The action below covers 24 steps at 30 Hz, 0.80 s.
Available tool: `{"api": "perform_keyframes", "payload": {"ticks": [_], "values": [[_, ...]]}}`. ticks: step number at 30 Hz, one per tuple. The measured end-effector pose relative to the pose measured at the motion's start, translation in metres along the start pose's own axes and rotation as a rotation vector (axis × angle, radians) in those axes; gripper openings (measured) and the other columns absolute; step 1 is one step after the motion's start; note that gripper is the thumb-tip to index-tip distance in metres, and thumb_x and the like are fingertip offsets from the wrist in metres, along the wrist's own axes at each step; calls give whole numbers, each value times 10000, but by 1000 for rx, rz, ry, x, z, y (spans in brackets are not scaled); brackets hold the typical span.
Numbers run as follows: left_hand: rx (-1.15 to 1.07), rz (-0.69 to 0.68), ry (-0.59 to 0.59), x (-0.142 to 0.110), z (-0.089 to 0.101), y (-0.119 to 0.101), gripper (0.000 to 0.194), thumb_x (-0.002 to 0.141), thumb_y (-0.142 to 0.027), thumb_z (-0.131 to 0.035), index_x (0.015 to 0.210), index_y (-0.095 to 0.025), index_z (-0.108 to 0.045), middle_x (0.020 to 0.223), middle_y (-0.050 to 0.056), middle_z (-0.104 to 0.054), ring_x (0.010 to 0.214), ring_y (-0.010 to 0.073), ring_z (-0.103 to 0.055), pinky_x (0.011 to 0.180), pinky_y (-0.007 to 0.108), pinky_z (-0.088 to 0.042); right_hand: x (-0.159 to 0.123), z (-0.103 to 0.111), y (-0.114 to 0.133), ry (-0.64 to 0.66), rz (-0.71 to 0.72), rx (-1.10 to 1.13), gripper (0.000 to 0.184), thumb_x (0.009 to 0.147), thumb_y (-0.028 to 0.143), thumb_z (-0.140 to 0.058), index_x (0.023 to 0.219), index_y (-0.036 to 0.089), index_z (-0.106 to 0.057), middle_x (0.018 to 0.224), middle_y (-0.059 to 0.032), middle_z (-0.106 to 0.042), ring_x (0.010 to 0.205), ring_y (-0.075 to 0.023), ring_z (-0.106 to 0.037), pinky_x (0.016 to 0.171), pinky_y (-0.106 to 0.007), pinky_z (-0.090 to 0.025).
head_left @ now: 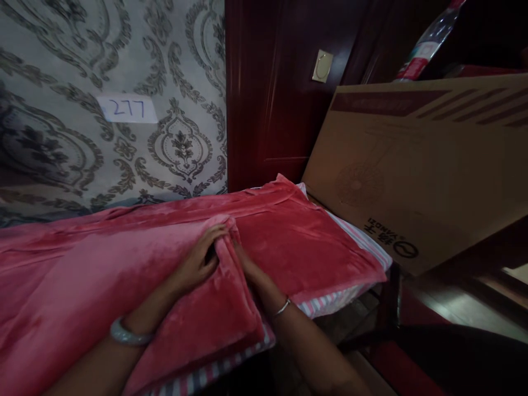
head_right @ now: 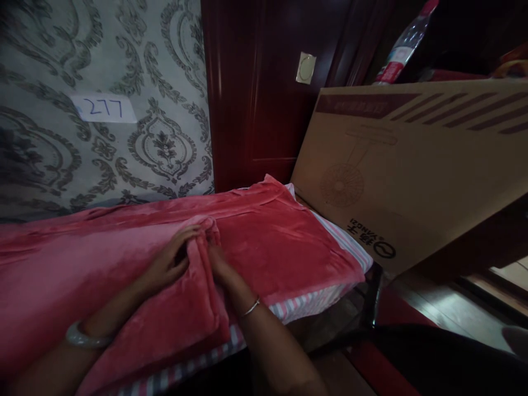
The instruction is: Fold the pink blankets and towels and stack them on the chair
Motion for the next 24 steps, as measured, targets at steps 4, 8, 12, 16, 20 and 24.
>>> {"api": "perform_keyframes", "payload": {"ticks": [4, 8, 12, 16, 20, 24], "values": [[207, 95, -147, -5, 9, 9, 575, 891, -314, -578, 1444, -222, -450, 1546, 149, -418, 1424, 311, -422, 1163, 514, -397, -9, 31, -9, 78, -149, 270, 323, 817, 411, -607, 1008, 186, -736, 905, -28, -748, 873, -211, -694, 834, -367, -569], [437, 46, 176, -8, -21, 16, 593, 922, -457, -545, 1464, -224, -492, 1550, 151, -456, 1455, 363, -379, 1209, 588, -264, -26, 77, -9, -191, -157, 266, 345, 758, 337, -596, 1056, 210, -715, 1097, -72, -752, 950, -211, -698, 849, -359, -562], [563, 44, 324, -12, -42, 18, 607, 954, -496, -496, 1499, -230, -469, 1573, 159, -435, 1496, 373, -310, 1222, 612, -170, -42, 84, 27, -286, 41, 50, 345, 794, 318, -572, 1084, 200, -718, 1159, -97, -742, 1091, -234, -667, 999, -396, -507], [535, 79, 330, -11, -45, 9, 605, 947, -484, -529, 1491, -223, -475, 1575, 156, -428, 1505, 361, -294, 1232, 605, -152, -53, 46, 78, -78, 214, -106, 410, 878, 345, -560, 1253, 226, -675, 1290, -96, -695, 1171, -244, -642, 1034, -416, -496], [353, 115, 356, -8, -26, -3, 427, 950, -352, -537, 1348, -209, -601, 1457, 121, -560, 1376, 278, -476, 1215, 497, -288, -71, 9, 103, 96, 380, -334, 529, 960, 424, -513, 1460, 253, -529, 1494, -100, -550, 1400, -259, -482, 1172, -479, -379], [414, 247, 250, -35, 27, -21, 406, 955, -293, -506, 1314, -132, -606, 1367, 172, -611, 1277, 280, -555, 1168, 469, -369, -88, -2, 65, 144, 422, -648, 625, 985, 493, -461, 1556, 246, -399, 1608, -121, -400, 1519, -289, -301, 1219, -555, -278]]}}
Point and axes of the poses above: each hand's wrist, its own x-axis towards the middle knuckle, its own z-axis out of the back of the hand, y = z × x, the point moved 6 cm from there along x, towards the middle knuckle
